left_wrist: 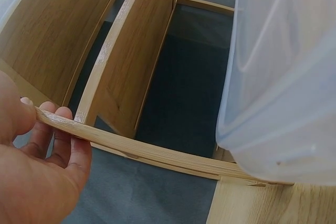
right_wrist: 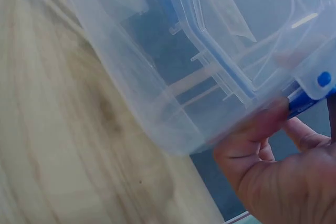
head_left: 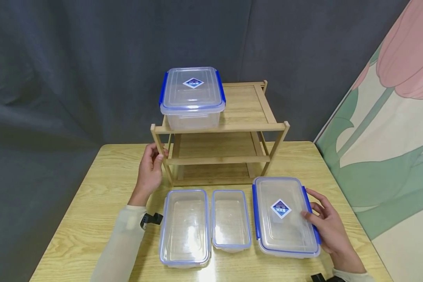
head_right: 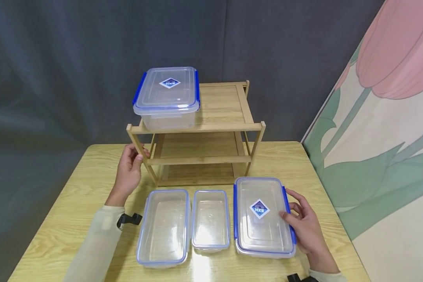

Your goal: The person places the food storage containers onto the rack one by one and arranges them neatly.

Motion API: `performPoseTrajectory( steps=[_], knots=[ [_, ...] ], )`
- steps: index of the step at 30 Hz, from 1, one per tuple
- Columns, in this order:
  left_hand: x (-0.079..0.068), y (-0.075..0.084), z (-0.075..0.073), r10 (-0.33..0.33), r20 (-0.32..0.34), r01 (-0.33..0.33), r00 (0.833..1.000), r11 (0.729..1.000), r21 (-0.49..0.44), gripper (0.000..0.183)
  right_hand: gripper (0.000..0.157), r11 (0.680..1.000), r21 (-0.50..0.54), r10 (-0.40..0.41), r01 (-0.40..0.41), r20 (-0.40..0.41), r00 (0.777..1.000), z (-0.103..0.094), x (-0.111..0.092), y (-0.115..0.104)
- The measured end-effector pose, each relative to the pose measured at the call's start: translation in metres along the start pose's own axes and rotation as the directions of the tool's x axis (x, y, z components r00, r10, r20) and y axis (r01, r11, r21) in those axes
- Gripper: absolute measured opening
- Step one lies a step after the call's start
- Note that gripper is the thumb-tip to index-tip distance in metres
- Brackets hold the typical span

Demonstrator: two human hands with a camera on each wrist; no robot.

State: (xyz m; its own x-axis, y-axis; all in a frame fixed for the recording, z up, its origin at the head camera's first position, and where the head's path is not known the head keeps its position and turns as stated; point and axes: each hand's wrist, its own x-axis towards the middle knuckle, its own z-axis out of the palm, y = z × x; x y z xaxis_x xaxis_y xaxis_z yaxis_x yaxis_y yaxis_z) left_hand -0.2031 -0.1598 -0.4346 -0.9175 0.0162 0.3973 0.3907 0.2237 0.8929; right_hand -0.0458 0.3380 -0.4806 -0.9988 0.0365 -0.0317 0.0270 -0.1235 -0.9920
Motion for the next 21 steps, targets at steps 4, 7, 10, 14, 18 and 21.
performPoseTrajectory(
  steps=[4, 7, 10, 14, 18, 21],
  knots=[
    [0.000, 0.000, 0.000, -0.002, 0.003, 0.003, 1.000, 1.000, -0.006, 0.030, 0.072, 0.999, 0.031, -0.031, 0.031, 0.002, 1.000, 0.003, -0.001, -0.006],
    [0.000, 0.000, 0.001, -0.001, 0.007, 0.001, 1.000, 1.000, -0.012, 0.030, 0.071, 0.998, 0.038, -0.050, 0.050, 0.001, 0.999, 0.004, -0.001, -0.011],
    [0.000, -0.001, 0.001, -0.001, 0.005, 0.001, 1.000, 1.000, -0.010, 0.030, 0.071, 0.997, 0.040, -0.060, 0.060, 0.004, 0.998, 0.005, -0.001, -0.016],
    [0.000, -0.002, 0.000, -0.004, 0.005, 0.004, 1.000, 1.000, -0.005, 0.030, 0.070, 0.996, 0.051, -0.075, 0.074, 0.010, 0.997, 0.005, 0.000, -0.020],
    [0.001, -0.001, 0.000, -0.007, 0.003, 0.007, 1.000, 1.000, -0.010, 0.030, 0.071, 0.992, 0.071, -0.107, 0.106, 0.019, 0.994, 0.005, 0.002, -0.024],
    [0.001, 0.000, 0.000, -0.019, 0.003, 0.019, 1.000, 1.000, -0.009, 0.031, 0.072, 0.988, 0.084, -0.130, 0.127, 0.025, 0.991, 0.006, 0.003, -0.027]
  ],
)
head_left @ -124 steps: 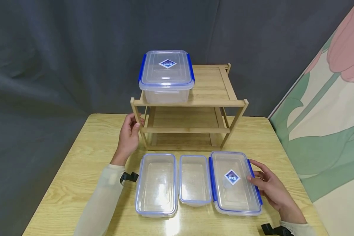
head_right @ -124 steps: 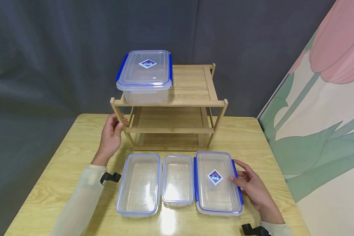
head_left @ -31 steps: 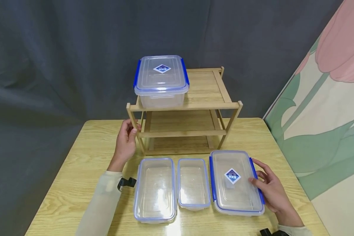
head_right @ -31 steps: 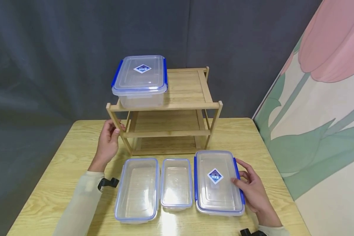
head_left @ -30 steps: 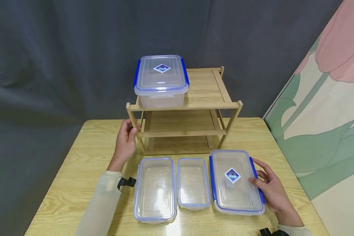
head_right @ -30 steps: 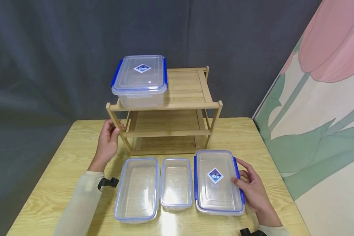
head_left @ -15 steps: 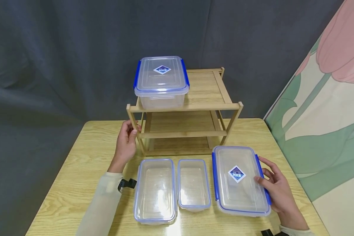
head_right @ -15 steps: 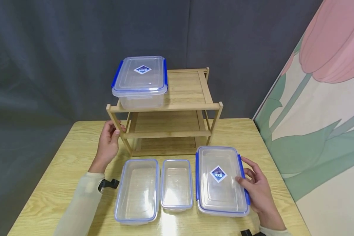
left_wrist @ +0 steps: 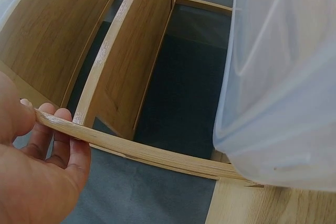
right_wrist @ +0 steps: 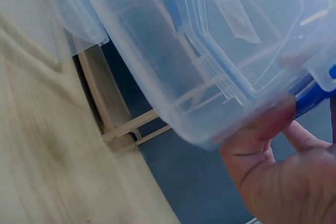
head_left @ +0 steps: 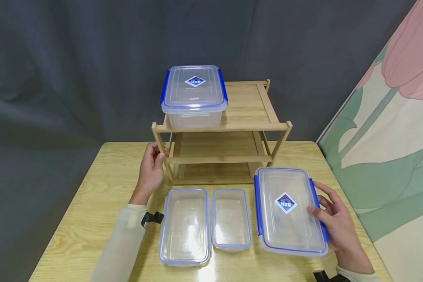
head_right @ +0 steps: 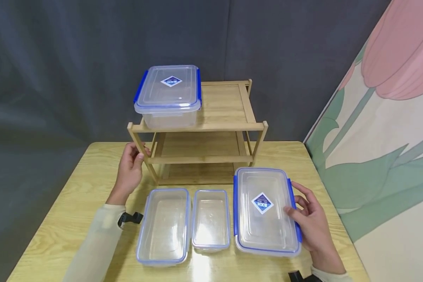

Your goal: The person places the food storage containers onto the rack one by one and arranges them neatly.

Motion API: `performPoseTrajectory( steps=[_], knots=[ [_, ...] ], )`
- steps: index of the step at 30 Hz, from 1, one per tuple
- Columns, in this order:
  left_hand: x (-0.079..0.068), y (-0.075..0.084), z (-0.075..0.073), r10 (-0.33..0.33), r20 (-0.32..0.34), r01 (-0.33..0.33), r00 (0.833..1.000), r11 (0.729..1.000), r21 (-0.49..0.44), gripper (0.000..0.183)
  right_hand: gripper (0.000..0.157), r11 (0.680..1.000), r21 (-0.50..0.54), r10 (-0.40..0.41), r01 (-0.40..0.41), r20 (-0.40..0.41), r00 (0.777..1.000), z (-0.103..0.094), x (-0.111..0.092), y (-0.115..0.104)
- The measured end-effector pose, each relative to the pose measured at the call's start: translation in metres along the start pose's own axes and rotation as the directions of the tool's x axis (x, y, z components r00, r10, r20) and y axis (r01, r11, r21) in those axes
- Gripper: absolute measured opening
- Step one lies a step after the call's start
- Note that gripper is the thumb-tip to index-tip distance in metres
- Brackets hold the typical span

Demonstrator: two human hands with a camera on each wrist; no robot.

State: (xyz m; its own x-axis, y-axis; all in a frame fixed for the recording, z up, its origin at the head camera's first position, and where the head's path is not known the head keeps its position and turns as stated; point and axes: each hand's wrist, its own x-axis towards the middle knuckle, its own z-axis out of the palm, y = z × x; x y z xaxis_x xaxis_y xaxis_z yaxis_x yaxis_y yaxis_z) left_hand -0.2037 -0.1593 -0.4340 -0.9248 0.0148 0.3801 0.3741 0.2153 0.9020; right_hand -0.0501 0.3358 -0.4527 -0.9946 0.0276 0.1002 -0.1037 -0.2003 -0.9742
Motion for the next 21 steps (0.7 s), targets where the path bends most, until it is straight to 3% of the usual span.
performPoseTrajectory(
  steps=[14, 21],
  knots=[
    [-0.001, 0.000, 0.000, 0.014, 0.012, -0.014, 1.000, 1.000, 0.027, 0.030, 0.073, 1.000, 0.004, -0.015, 0.015, -0.001, 1.000, 0.008, 0.001, -0.020],
    [-0.001, 0.000, 0.000, 0.003, 0.002, -0.003, 1.000, 1.000, 0.023, 0.030, 0.073, 0.994, 0.079, -0.073, 0.072, 0.006, 0.997, 0.009, 0.005, -0.029]
  ],
)
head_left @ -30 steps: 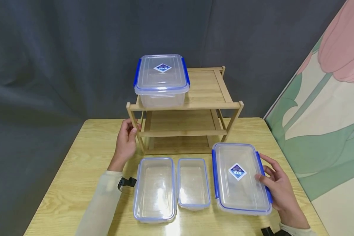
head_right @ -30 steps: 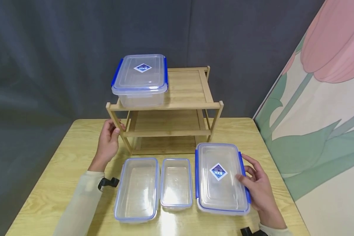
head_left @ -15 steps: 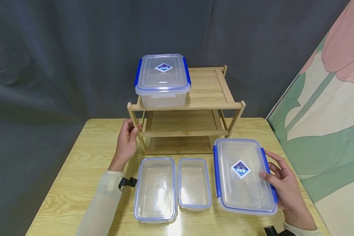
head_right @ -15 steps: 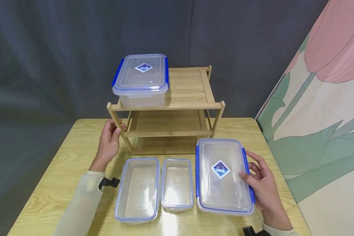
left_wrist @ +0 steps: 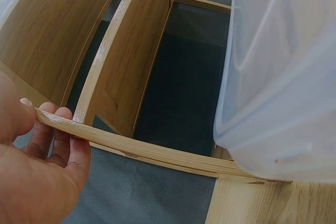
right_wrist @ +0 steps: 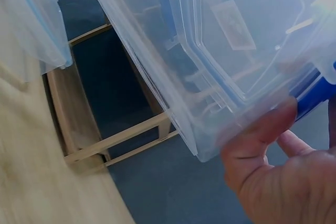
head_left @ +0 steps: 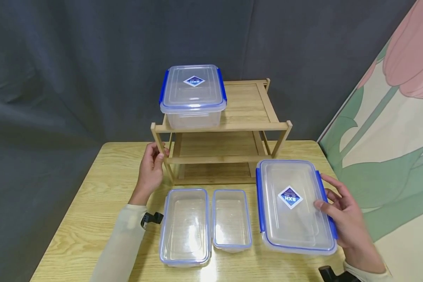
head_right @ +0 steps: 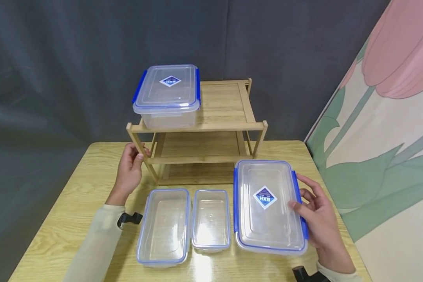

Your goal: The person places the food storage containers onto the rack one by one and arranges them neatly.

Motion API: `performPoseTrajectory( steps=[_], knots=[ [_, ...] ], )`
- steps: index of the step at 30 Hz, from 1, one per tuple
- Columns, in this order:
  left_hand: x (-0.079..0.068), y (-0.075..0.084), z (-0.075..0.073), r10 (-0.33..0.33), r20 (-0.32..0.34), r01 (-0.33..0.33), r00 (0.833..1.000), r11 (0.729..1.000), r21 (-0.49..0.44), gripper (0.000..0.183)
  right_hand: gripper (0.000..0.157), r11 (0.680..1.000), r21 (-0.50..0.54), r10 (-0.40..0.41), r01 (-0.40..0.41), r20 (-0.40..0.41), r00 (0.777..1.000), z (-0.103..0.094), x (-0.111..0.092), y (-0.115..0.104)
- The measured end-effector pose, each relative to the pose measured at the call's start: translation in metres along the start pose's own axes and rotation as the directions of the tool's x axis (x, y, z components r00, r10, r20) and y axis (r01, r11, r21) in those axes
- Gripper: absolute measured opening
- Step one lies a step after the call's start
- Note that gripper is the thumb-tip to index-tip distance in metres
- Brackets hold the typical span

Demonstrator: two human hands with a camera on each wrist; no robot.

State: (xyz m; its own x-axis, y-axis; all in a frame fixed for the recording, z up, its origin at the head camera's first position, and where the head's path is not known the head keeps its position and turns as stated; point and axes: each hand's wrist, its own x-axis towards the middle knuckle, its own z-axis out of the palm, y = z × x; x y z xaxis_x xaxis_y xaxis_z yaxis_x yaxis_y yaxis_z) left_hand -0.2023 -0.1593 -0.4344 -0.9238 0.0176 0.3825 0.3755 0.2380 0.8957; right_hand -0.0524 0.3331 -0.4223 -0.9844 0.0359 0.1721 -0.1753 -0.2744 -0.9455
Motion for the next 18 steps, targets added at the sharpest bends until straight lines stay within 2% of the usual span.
performPoseTrajectory(
  steps=[7, 12, 18],
  knots=[
    [0.000, -0.002, 0.001, 0.000, -0.010, 0.000, 1.000, 1.000, -0.017, 0.031, 0.075, 0.998, -0.003, -0.064, 0.064, 0.023, 0.998, 0.002, 0.004, -0.017],
    [0.000, -0.002, 0.001, 0.004, -0.016, -0.004, 1.000, 1.000, -0.023, 0.030, 0.075, 0.990, 0.050, -0.137, 0.134, 0.046, 0.990, -0.001, 0.007, -0.028],
    [0.000, 0.000, 0.000, -0.003, -0.021, 0.003, 1.000, 0.999, -0.035, 0.029, 0.076, 0.985, 0.056, -0.169, 0.165, 0.067, 0.983, -0.001, 0.008, -0.043]
  ],
)
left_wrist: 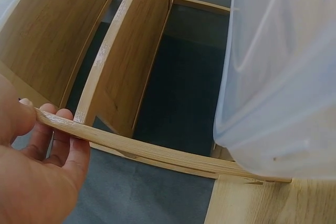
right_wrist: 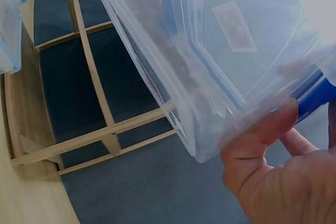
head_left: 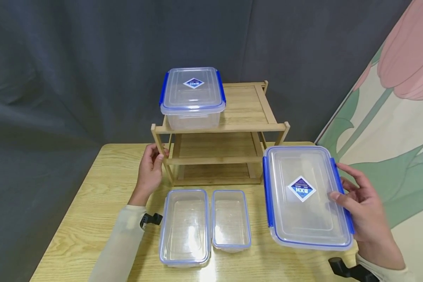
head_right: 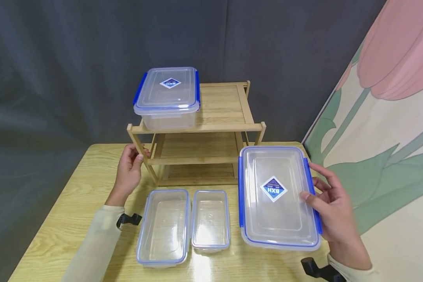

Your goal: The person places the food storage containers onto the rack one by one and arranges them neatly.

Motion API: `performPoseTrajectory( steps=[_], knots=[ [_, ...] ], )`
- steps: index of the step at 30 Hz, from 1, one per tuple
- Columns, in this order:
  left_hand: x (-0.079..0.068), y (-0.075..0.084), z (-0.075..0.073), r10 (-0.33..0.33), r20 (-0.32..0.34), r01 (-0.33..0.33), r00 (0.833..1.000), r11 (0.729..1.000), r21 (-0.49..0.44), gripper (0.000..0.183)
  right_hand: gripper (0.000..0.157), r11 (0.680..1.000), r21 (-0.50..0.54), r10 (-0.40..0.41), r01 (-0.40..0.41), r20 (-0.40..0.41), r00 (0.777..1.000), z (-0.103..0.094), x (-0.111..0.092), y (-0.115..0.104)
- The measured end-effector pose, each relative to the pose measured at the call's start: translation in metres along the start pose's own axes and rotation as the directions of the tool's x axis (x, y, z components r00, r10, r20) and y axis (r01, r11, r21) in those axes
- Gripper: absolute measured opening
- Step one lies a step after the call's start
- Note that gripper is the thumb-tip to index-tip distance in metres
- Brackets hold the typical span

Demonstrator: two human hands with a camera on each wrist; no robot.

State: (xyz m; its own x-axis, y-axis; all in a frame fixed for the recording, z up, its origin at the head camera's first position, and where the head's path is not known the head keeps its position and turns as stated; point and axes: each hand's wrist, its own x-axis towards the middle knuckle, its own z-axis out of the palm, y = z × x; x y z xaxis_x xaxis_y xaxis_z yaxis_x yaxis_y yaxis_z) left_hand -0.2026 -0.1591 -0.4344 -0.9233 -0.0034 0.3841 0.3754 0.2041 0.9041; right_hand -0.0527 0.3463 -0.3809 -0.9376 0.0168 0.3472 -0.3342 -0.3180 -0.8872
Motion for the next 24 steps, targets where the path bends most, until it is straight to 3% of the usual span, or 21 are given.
performPoseTrajectory(
  steps=[5, 11, 24],
  knots=[
    [-0.001, 0.002, -0.002, -0.023, 0.009, 0.023, 1.000, 1.000, 0.004, 0.030, 0.075, 0.998, -0.059, -0.016, 0.017, 0.013, 1.000, 0.004, 0.003, -0.015],
    [-0.001, 0.006, -0.004, -0.045, 0.015, 0.045, 0.999, 0.999, -0.015, 0.032, 0.071, 0.991, -0.129, 0.011, -0.018, -0.054, 0.998, 0.012, 0.013, -0.035],
    [0.003, 0.006, -0.004, -0.021, 0.022, 0.021, 1.000, 0.999, -0.041, 0.036, 0.064, 0.994, -0.088, 0.053, -0.063, -0.112, 0.992, 0.030, 0.046, -0.054]
  ],
)
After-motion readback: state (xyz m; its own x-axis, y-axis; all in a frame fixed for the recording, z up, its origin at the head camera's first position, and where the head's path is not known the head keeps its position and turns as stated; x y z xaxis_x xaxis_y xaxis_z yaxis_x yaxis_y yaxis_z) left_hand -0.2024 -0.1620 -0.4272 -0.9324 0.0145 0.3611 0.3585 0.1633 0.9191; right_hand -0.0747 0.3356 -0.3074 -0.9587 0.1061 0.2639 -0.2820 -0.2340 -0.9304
